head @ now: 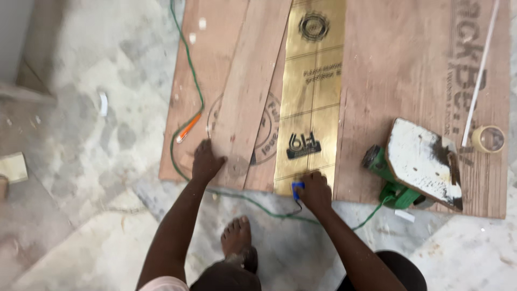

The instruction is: The person uses a green circular saw to cut a long strip from a large sheet of plywood. After completing the cut, they use a tape measure to measure the width of the cut strip and then measure a wooden frame on the floor.

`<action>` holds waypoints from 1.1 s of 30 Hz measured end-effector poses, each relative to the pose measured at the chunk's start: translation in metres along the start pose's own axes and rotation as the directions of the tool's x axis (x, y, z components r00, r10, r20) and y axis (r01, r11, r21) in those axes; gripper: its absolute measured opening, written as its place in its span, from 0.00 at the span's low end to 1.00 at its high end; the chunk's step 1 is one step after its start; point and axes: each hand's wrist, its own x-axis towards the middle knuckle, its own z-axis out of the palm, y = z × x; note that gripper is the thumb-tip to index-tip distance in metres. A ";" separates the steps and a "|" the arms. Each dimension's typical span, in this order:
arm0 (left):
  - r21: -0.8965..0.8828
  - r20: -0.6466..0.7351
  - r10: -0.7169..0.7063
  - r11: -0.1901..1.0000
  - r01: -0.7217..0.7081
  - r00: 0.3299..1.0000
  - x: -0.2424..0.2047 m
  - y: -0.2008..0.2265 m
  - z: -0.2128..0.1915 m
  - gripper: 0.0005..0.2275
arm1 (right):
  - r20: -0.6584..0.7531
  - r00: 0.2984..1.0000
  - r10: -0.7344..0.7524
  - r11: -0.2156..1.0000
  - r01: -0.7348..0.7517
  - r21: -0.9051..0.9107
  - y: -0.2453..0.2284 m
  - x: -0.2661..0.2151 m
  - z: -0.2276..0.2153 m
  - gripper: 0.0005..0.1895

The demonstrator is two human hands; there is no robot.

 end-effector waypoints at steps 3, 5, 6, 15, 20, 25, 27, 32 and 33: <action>0.091 -0.035 -0.085 0.992 0.088 0.996 -0.023 0.006 0.008 0.43 | -0.038 0.987 -0.155 0.988 0.156 0.013 -0.022 0.008 0.005 0.21; 0.070 0.029 -0.230 0.971 0.228 0.973 -0.035 0.022 0.003 0.43 | -0.065 0.972 -0.227 0.934 0.236 0.268 -0.041 0.026 0.023 0.25; 0.011 0.013 -0.254 0.967 0.254 0.967 -0.030 0.026 -0.004 0.40 | -0.069 0.971 -0.228 0.864 0.234 0.446 -0.058 0.040 0.036 0.28; -0.712 0.311 -0.294 0.558 0.426 0.904 -0.044 0.072 -0.012 0.21 | 0.213 0.971 0.107 0.271 -0.234 0.934 -0.101 0.075 0.046 0.29; -0.619 0.256 -0.264 0.694 0.367 0.930 -0.093 0.079 -0.024 0.20 | 0.152 0.986 0.062 0.101 -0.158 0.982 -0.102 0.096 -0.005 0.37; -0.648 0.282 -0.247 0.664 0.374 0.927 -0.194 0.060 -0.030 0.21 | -0.167 0.983 -0.078 0.527 0.183 0.830 -0.105 0.048 0.018 0.47; -0.650 0.420 -0.307 0.554 0.519 0.854 -0.234 0.057 -0.039 0.21 | -0.075 0.997 -0.020 0.596 0.072 0.800 -0.098 0.022 0.041 0.49; -0.688 0.343 -0.307 0.562 0.460 0.888 -0.241 0.054 -0.058 0.20 | -0.057 0.998 0.005 0.789 0.031 0.614 -0.099 0.022 0.061 0.49; -0.703 0.316 -0.299 0.564 0.434 0.901 -0.234 0.057 -0.056 0.20 | -0.051 0.999 0.010 0.766 0.026 0.642 -0.100 0.035 0.055 0.50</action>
